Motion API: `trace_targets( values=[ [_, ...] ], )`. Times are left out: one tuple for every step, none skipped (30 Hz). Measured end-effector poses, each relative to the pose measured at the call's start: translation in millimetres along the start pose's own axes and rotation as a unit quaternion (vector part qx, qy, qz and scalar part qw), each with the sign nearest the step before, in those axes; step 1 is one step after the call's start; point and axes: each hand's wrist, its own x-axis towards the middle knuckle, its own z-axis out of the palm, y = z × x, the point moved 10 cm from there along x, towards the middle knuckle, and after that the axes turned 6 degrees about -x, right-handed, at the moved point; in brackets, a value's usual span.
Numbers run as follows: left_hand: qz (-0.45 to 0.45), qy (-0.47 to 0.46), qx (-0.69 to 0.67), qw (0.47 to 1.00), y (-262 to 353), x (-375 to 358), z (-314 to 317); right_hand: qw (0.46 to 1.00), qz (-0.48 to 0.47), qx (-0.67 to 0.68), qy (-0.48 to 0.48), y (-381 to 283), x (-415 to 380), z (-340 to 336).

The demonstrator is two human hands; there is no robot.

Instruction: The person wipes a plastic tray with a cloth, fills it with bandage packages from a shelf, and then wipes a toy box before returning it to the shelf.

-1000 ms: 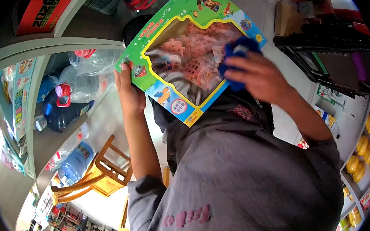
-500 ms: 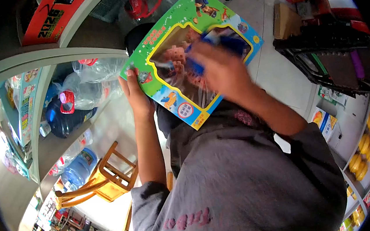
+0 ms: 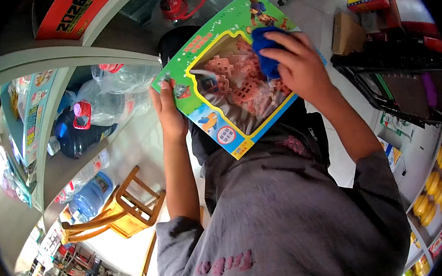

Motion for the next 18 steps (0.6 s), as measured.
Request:
trace_targets(
  values=[
    [0.006,-0.007,0.007,1.000,1.9,-0.1,1.2,1.000,0.025,-0.005,-0.013,8.2,-2.4,-2.8],
    [0.003,-0.002,0.006,1.000,2.1,-1.0,1.6,0.998,0.050,-0.012,-0.026,15.9,-5.1,-4.1],
    [0.001,0.002,0.006,1.000,2.3,-1.8,3.3,0.998,0.058,-0.016,-0.017,21.2,-7.5,-6.3],
    [-0.002,0.006,0.006,1.000,2.7,-2.4,3.2,0.995,0.093,-0.027,0.002,31.7,-9.1,-8.8],
    [-0.009,-0.033,0.018,0.999,-6.8,2.8,-8.6,0.991,0.128,-0.038,0.022,43.2,-9.3,-9.8],
    [-0.011,-0.019,0.027,0.999,-6.6,2.7,-11.6,0.984,0.163,-0.050,0.043,54.0,-7.5,-9.9],
    [-0.013,-0.007,0.037,0.999,-6.8,2.8,-12.6,0.980,0.171,-0.079,0.061,58.2,-0.8,-8.7],
    [-0.015,0.004,0.046,0.999,-6.8,3.0,-13.8,0.984,0.160,-0.046,0.064,58.8,9.9,-0.4],
    [-0.021,0.004,0.044,0.999,-8.7,3.7,-14.6,0.986,0.152,-0.014,0.067,57.1,20.7,8.4],
    [-0.029,0.005,0.045,0.999,-8.3,4.5,-14.8,0.987,0.146,0.017,0.070,49.1,30.7,13.4],
    [-0.037,0.004,0.046,0.998,-7.5,5.1,-13.5,0.987,0.139,0.052,0.055,33.8,40.0,20.7],
    [-0.046,0.002,0.046,0.998,-7.6,5.5,-11.3,0.991,0.107,0.064,0.038,18.2,50.2,34.8],
    [-0.042,0.003,0.035,0.999,-6.9,3.9,-11.3,0.992,0.107,0.074,0.001,-4.1,57.6,45.2],
    [-0.036,0.004,0.032,0.999,-3.7,2.0,-9.0,0.992,0.074,0.106,-0.004,-27.0,60.8,53.9],
    [-0.030,0.003,0.027,0.999,-0.8,1.3,-5.0,0.981,0.063,0.182,-0.036,-53.3,63.5,54.3],
    [-0.025,0.002,0.022,0.999,1.0,0.7,-0.3,0.974,0.007,0.227,-0.027,-76.5,62.7,54.8],
    [-0.027,0.014,0.010,0.999,-6.2,2.4,-11.3,0.960,0.017,0.262,-0.093,-94.0,54.3,64.2],
    [-0.029,0.022,0.006,0.999,0.6,-3.8,-3.3,0.949,-0.076,0.290,-0.093,-117.3,48.9,50.9]
  ],
)
